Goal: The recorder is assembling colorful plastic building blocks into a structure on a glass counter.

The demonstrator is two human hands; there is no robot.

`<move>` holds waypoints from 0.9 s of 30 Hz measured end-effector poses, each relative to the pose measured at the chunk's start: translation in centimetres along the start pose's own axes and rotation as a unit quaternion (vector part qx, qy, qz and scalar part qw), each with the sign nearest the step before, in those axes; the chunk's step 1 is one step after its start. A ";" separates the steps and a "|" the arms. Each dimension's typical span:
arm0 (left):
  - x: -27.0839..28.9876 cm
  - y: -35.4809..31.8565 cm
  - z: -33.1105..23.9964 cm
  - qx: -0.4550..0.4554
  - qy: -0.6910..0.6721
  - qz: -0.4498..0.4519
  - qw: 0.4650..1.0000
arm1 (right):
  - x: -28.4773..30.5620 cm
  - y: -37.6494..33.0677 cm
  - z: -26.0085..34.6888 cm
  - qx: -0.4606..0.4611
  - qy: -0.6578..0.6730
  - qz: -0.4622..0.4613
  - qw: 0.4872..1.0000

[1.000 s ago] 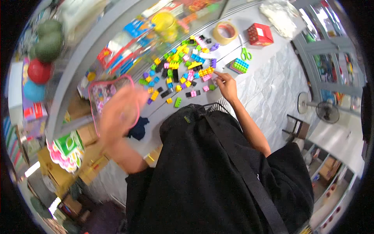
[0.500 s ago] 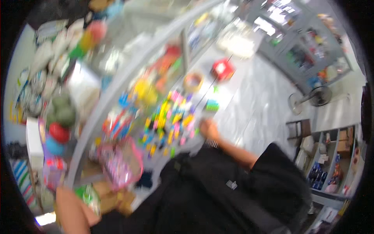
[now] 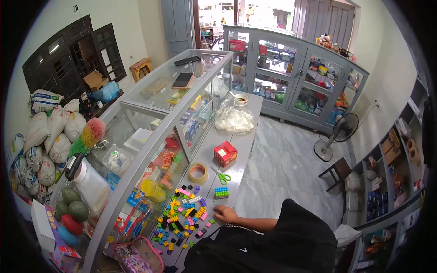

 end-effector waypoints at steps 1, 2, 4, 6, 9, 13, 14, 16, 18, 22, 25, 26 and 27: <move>0.0 -0.1 0.0 0.002 0.003 0.002 1.000 | -0.2 0.2 -0.5 0.005 -0.013 -0.008 1.000; 0.0 -0.3 -0.1 0.004 0.006 0.004 1.000 | -0.3 0.3 -0.8 0.010 -0.026 -0.015 0.999; 0.0 -0.8 -0.3 0.010 0.014 0.003 1.000 | 0.0 0.6 -0.7 0.018 -0.030 -0.017 0.999; 0.1 -1.4 -0.5 0.017 0.022 0.004 1.000 | -0.3 0.6 -0.6 -0.022 -0.020 -0.009 1.000; 0.5 -2.7 -0.7 0.031 0.030 0.007 0.999 | 0.4 0.8 -0.5 -0.077 -0.017 0.055 0.995; -0.1 -4.8 -0.9 0.059 0.025 0.004 0.998 | 0.0 1.4 -1.2 -0.054 -0.030 0.027 0.998; -0.4 -5.4 -0.9 0.067 0.023 0.002 0.997 | 0.0 1.6 -1.3 -0.055 -0.020 0.027 0.998; -0.8 -6.9 -1.2 0.088 0.022 -0.003 0.996 | 1.0 1.7 -0.3 -0.084 -0.006 0.053 0.995; -1.0 -7.7 -1.4 0.098 0.022 -0.010 0.995 | 0.6 1.9 -0.5 -0.076 -0.002 0.037 0.996; -1.2 -8.8 -1.6 0.109 0.028 -0.020 0.993 | 0.9 1.8 -0.4 -0.060 0.005 0.034 0.998; -1.2 -9.4 -1.6 0.114 0.034 -0.023 0.993 | 0.8 2.1 -0.7 -0.072 -0.003 0.051 0.996; -1.1 -9.5 -1.6 0.116 0.037 -0.024 0.992 | 0.8 2.3 -0.8 -0.080 -0.001 0.057 0.995; -1.2 -9.6 -1.6 0.117 0.039 -0.025 0.992 | 0.8 2.2 -0.8 -0.088 0.002 0.063 0.994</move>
Point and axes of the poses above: each hand's wrist, its own y-axis towards the middle knuckle, its own x-axis out of the back of the hand, z = x × y, the point moved 4 cm from there along y, towards the middle knuckle, and after that the axes turned 15 degrees about z, right-handed, at the moved point
